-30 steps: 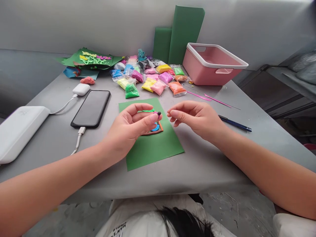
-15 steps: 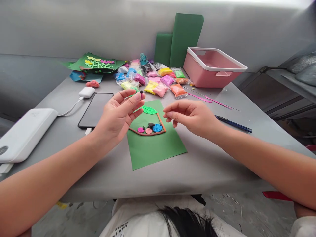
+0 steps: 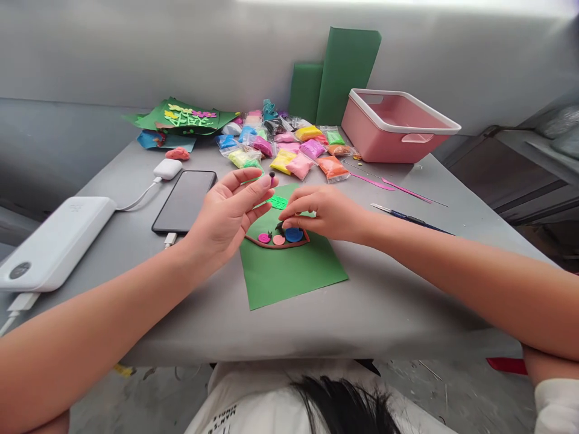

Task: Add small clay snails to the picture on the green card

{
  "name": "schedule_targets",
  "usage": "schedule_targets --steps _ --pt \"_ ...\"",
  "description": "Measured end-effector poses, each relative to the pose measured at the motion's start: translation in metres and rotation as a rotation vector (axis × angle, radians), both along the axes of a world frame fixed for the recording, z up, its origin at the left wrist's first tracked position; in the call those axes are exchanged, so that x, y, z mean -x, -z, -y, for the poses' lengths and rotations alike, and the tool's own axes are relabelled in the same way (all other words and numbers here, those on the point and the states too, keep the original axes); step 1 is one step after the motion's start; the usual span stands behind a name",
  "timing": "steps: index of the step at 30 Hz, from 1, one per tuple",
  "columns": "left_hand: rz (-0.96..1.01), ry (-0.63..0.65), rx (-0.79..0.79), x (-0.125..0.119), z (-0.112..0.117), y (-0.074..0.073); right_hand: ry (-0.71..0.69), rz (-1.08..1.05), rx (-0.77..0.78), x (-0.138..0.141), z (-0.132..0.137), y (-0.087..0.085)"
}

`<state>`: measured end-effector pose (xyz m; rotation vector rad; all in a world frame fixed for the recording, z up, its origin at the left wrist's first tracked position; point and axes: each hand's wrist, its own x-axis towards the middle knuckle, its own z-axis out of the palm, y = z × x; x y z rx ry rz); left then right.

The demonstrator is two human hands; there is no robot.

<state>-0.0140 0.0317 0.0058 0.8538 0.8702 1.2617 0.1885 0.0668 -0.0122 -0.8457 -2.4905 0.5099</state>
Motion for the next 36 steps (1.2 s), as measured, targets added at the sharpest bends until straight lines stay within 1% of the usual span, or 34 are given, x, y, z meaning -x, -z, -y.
schedule_targets --steps 4,9,13,15,18,21,23,26,28,31,34,36 --pt "0.001 0.014 0.005 0.001 0.0 0.0 0.02 -0.01 0.006 0.003 -0.006 0.001" --pt "0.008 0.023 0.014 0.001 0.0 0.0 -0.006 -0.016 0.055 0.001 -0.007 0.004" --pt "0.009 0.028 0.021 0.0 0.001 -0.001 -0.026 -0.021 0.042 0.0 -0.008 0.006" --pt "0.006 0.026 0.021 0.0 0.001 -0.001 0.0 -0.046 0.033 0.001 -0.008 0.005" --pt "-0.013 0.026 0.016 0.0 0.001 -0.002 0.127 -0.094 0.011 -0.002 -0.007 -0.001" --pt "-0.045 0.042 0.004 0.0 0.002 -0.002 0.29 -0.061 0.033 -0.017 -0.007 -0.008" --pt "-0.074 0.063 -0.011 -0.001 0.004 -0.002 0.392 -0.001 0.095 -0.033 -0.009 -0.01" --pt "-0.133 0.091 -0.032 -0.003 0.008 -0.003 0.513 0.059 0.239 -0.054 -0.011 -0.011" --pt "-0.167 0.101 -0.033 -0.006 0.012 -0.002 0.571 0.008 0.291 -0.063 -0.01 -0.011" --pt "-0.193 0.14 -0.003 -0.009 0.019 -0.002 0.624 -0.174 0.271 -0.068 -0.006 -0.012" --pt "-0.186 0.206 0.027 -0.011 0.025 -0.001 0.609 -0.371 0.279 -0.067 0.002 -0.013" --pt "-0.176 0.236 0.031 -0.012 0.028 0.0 0.58 -0.461 0.286 -0.066 0.009 -0.013"
